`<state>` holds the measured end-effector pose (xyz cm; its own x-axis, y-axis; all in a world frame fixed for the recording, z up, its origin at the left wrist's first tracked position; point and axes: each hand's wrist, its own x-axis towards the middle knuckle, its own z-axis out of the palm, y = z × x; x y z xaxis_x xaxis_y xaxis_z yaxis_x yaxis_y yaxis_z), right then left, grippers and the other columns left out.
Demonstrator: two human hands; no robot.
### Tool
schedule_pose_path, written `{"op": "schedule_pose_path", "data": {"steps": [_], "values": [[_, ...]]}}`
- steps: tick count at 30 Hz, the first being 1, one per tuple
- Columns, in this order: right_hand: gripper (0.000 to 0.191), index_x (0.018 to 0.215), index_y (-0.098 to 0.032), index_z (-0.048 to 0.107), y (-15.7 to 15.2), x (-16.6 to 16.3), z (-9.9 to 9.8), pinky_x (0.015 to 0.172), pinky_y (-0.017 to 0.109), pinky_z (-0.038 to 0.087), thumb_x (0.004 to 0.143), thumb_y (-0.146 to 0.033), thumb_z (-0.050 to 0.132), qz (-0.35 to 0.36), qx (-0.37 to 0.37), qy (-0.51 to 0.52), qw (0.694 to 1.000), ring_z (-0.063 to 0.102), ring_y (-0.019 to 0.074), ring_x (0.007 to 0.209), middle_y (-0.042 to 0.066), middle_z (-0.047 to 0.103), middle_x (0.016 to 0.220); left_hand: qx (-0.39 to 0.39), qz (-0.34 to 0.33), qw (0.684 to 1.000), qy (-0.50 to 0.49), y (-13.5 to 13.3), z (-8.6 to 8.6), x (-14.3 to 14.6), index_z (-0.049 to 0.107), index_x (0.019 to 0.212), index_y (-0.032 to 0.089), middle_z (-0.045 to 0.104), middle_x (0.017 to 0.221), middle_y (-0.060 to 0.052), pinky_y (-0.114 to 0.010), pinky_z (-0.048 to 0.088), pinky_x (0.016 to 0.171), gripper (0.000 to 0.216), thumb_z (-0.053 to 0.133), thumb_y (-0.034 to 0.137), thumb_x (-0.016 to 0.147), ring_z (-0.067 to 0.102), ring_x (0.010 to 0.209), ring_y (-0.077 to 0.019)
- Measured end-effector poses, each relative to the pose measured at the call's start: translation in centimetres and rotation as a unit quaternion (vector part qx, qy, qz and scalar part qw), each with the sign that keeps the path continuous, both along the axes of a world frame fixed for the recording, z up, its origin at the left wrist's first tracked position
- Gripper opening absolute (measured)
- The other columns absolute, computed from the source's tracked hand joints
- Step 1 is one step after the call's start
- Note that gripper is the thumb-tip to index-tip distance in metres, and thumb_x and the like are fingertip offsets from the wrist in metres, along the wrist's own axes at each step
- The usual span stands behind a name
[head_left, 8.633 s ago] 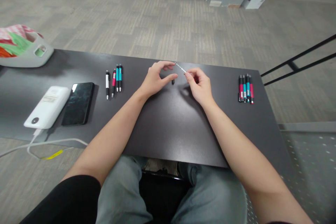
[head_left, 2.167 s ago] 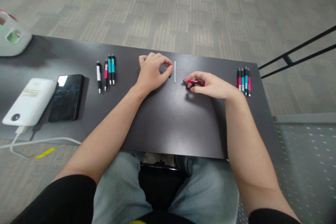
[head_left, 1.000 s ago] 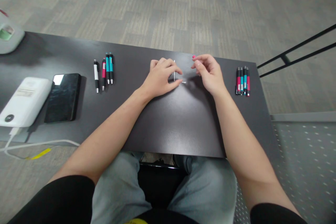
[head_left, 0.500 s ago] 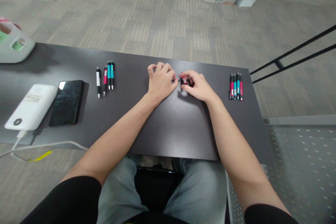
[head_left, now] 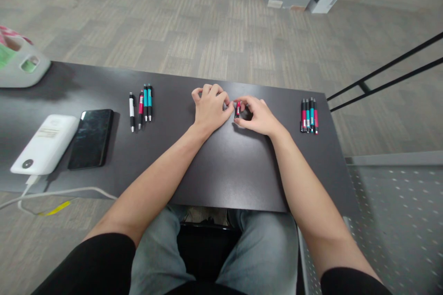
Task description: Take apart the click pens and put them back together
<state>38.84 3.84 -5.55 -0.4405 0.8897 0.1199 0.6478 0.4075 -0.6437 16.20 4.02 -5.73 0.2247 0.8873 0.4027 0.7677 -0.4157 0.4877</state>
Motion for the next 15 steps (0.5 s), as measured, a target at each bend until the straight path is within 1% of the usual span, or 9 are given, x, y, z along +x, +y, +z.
{"op": "schedule_pose_path", "data": {"steps": [3,6,7,9,11,12,13,15], "values": [[0.066,0.144,-0.035,0.068,0.0,0.3,-0.1,0.105,0.066,0.052,0.083,-0.046,0.092,-0.001,-0.008,0.02,1.0,0.072,0.0396,0.099,0.008,0.079,0.117,0.007,0.016,1.0,-0.017,0.0,0.3,-0.4,0.071,0.092,0.027,0.079,0.119,-0.01,-0.067,0.034,0.118,0.02,0.067,0.035,0.11,0.064,0.127,-0.0383],[0.066,0.144,-0.037,0.067,0.2,0.6,-0.4,0.101,0.062,0.053,0.083,-0.045,0.091,-0.002,-0.012,0.034,0.999,0.067,0.0331,0.09,0.007,0.078,0.117,0.015,0.013,0.999,-0.031,-0.3,0.7,-1.3,0.07,0.094,0.027,0.08,0.111,-0.008,-0.064,0.038,0.117,0.024,0.064,0.039,0.114,0.068,0.118,-0.0338],[0.065,0.144,-0.037,0.067,0.3,0.7,-0.6,0.098,0.06,0.053,0.085,-0.048,0.091,-0.004,-0.018,0.048,0.999,0.064,0.0303,0.087,0.006,0.077,0.117,0.018,0.002,0.999,-0.034,-0.6,1.0,-1.7,0.07,0.094,0.028,0.08,0.108,-0.007,-0.063,0.04,0.117,0.026,0.062,0.04,0.115,0.069,0.115,-0.0326],[0.063,0.144,-0.037,0.068,0.5,0.9,-1.0,0.089,0.053,0.054,0.09,-0.064,0.089,-0.015,-0.034,0.095,0.995,0.057,0.0253,0.083,0.003,0.075,0.113,0.025,-0.031,0.998,-0.043,-2.0,1.8,-2.4,0.068,0.092,0.029,0.08,0.102,-0.006,-0.061,0.047,0.113,0.03,0.058,0.041,0.117,0.072,0.109,-0.0311],[0.071,0.143,-0.038,0.068,0.9,1.0,-1.4,0.083,0.049,0.053,0.092,-0.085,0.082,-0.046,-0.041,0.145,0.988,0.053,0.0229,0.08,0.002,0.072,0.108,0.017,-0.076,0.995,-0.058,-4.8,2.8,-3.3,0.066,0.09,0.031,0.081,0.099,-0.005,-0.059,0.054,0.105,0.031,0.055,0.041,0.117,0.075,0.105,-0.0308],[0.074,0.142,-0.039,0.068,1.0,1.1,-1.6,0.081,0.05,0.053,0.09,-0.09,0.08,-0.065,-0.036,0.158,0.985,0.053,0.0233,0.078,0.001,0.071,0.106,0.006,-0.091,0.993,-0.07,-6.7,3.3,-3.9,0.065,0.088,0.032,0.082,0.096,-0.005,-0.058,0.058,0.099,0.031,0.055,0.04,0.116,0.076,0.1,-0.0306],[0.073,0.14,-0.041,0.067,1.1,1.0,-1.7,0.081,0.051,0.055,0.088,-0.091,0.081,-0.079,-0.032,0.163,0.983,0.056,0.0251,0.078,0.001,0.07,0.104,-0.004,-0.105,0.991,-0.079,-9.0,3.7,-4.6,0.065,0.087,0.033,0.082,0.094,-0.004,-0.058,0.061,0.095,0.029,0.057,0.04,0.114,0.077,0.096,-0.0307],[0.067,0.131,-0.043,0.067,1.1,0.8,-1.6,0.079,0.054,0.056,0.087,-0.091,0.077,-0.116,-0.007,0.164,0.98,0.059,0.0299,0.076,0.003,0.067,0.098,0.007,-0.082,0.988,-0.134,-14.3,4.7,-6.5,0.068,0.083,0.034,0.081,0.084,-0.003,-0.057,0.064,0.082,0.025,0.061,0.034,0.107,0.078,0.085,-0.0306]]}}
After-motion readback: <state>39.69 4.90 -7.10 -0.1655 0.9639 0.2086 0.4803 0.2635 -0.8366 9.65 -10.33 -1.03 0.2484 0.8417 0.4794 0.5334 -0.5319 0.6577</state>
